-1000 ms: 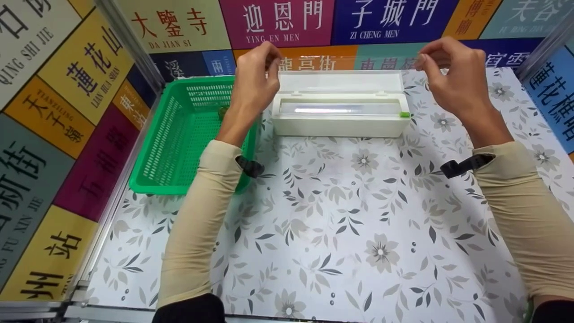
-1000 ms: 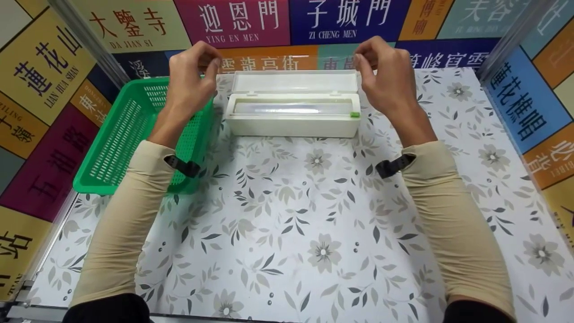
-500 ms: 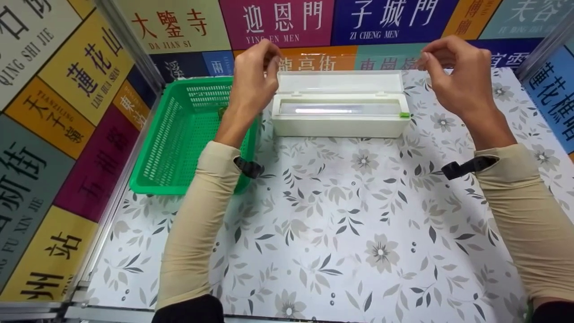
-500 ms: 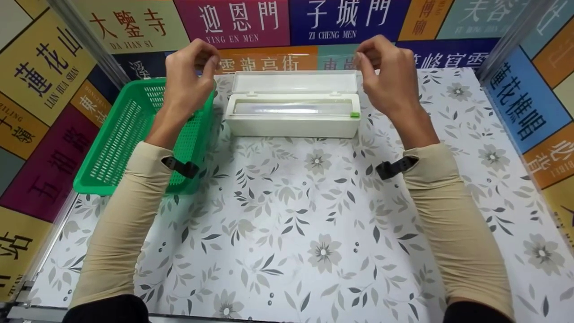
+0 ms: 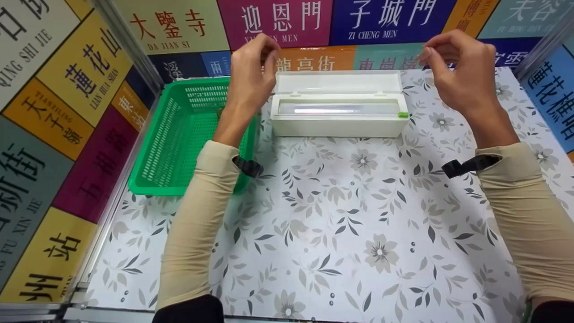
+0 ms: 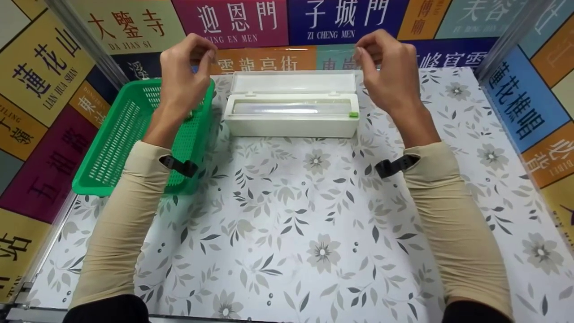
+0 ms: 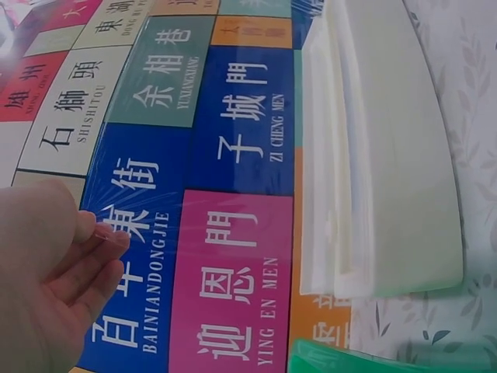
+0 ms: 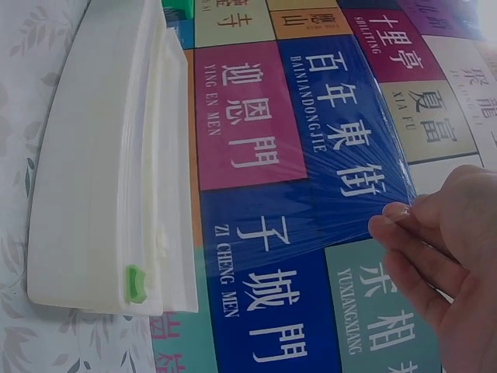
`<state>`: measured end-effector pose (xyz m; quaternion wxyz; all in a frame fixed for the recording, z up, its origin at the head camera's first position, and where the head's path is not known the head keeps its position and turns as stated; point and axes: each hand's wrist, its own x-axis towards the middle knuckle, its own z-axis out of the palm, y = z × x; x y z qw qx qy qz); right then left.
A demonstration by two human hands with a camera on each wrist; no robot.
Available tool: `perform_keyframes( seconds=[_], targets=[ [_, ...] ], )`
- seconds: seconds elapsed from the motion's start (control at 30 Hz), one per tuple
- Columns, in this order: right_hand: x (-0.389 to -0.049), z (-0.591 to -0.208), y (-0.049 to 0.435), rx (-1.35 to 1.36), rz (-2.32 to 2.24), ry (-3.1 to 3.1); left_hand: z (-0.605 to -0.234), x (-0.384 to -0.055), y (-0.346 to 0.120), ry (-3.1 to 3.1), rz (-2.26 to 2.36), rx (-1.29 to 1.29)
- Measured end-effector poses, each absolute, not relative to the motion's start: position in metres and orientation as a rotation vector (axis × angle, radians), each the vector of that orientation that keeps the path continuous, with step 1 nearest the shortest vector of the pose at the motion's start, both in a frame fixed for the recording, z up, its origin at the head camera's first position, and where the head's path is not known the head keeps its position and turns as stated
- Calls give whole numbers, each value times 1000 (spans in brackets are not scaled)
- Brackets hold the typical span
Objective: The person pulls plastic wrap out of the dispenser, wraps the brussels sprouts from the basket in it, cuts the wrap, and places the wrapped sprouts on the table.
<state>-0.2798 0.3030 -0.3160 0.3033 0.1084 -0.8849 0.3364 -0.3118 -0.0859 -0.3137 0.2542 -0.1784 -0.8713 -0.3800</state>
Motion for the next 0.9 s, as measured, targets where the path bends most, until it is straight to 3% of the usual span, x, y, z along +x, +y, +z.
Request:
perform_keyframes(
  seconds=[0.9],
  targets=[
    [-270, -302, 299, 300, 949, -2253, -300, -301, -84, -2290, -1058, -485]
  ],
)
